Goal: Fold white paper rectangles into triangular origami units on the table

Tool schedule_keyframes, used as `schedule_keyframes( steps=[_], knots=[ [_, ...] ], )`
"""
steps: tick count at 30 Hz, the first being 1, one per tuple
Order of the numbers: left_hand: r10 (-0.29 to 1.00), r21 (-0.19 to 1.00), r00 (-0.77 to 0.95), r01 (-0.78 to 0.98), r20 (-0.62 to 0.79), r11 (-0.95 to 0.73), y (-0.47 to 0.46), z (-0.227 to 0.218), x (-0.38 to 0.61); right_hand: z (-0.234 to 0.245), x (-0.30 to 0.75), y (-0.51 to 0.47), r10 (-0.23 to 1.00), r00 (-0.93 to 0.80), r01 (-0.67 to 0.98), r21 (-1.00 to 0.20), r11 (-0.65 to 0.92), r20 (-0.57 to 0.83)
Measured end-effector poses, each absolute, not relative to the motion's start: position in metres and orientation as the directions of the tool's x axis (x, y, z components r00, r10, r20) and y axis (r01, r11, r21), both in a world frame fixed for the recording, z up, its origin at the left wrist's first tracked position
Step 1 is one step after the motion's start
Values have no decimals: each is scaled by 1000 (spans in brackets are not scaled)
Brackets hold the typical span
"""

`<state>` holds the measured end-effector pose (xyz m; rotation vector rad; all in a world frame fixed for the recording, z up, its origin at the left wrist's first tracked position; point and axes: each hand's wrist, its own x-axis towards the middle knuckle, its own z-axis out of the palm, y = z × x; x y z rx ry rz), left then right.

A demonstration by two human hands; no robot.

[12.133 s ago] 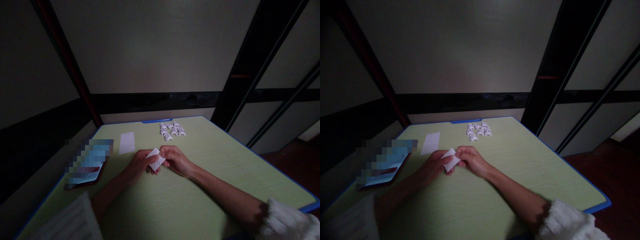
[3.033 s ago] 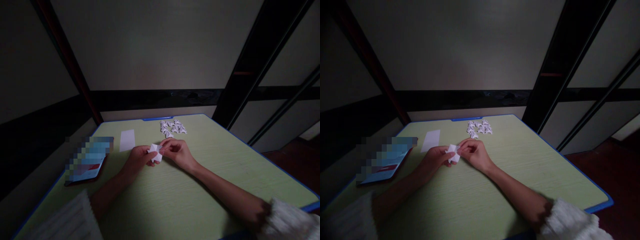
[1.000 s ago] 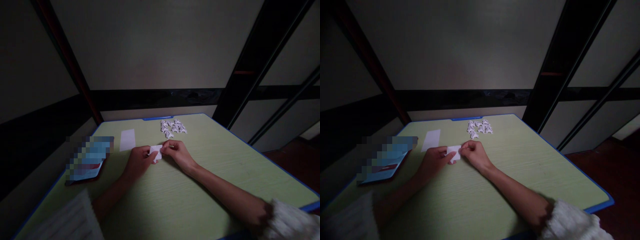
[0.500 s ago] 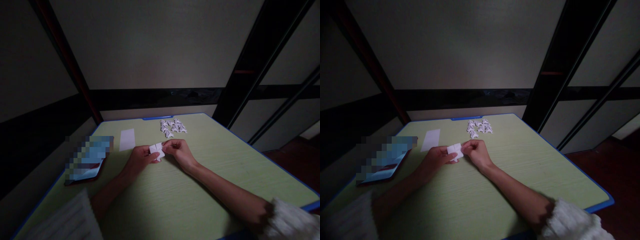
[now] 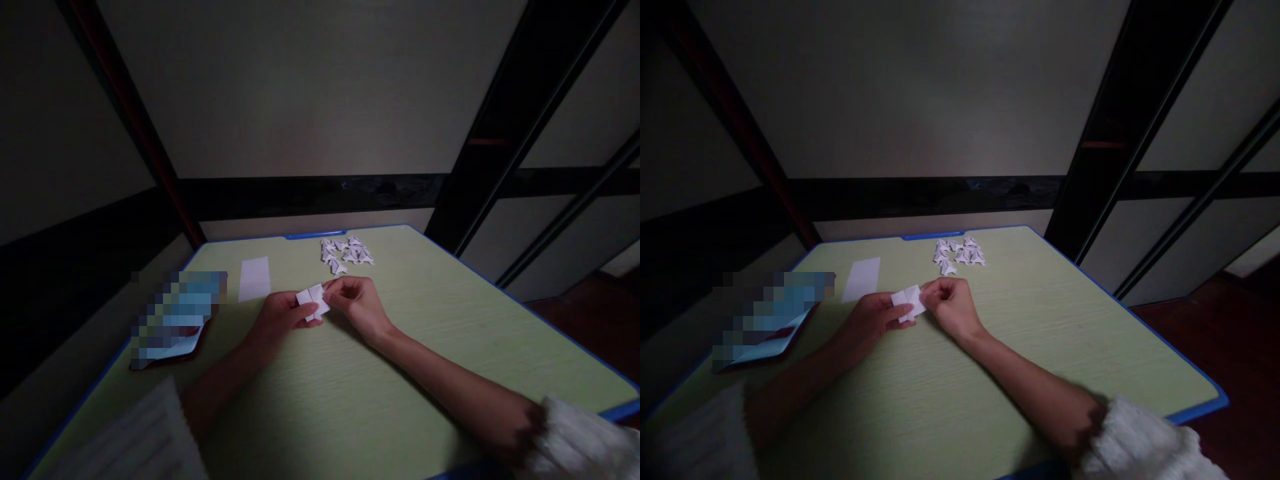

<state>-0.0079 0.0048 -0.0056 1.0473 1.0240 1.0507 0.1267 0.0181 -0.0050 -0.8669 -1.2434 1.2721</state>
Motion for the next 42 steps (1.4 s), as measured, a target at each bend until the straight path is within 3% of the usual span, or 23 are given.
schedule_keyframes(
  steps=[5,11,19,25,29,33,36,39,42],
  knots=[
    [984,987,140,-104,-111,126,4,-6,-7,-5,125,17,977,-120,-212,-966,148,176],
    [988,997,143,-37,-58,64,3,-5,-8,-3,124,15,990,-129,-345,-939,14,63],
    [989,1000,144,22,14,-18,4,-6,-10,-3,124,16,971,-235,-502,-849,-164,-48],
    [987,991,147,109,65,-81,2,-2,-10,-3,127,18,934,-348,-501,-827,-254,-76],
    [985,987,162,136,57,-80,1,-1,-9,-3,128,16,915,-403,-448,-872,-195,2],
    [984,986,168,148,52,-78,0,-1,-9,-5,128,16,895,-430,-186,-982,40,118],
    [978,985,208,160,32,-66,1,-1,-11,-7,131,15,846,-507,-55,-986,160,165],
    [958,987,287,149,9,-53,1,1,-13,-7,134,14,793,-592,-78,-989,126,147],
    [931,995,364,82,25,-59,0,3,-15,-7,134,11,779,-590,-224,-970,94,212]
  ],
)
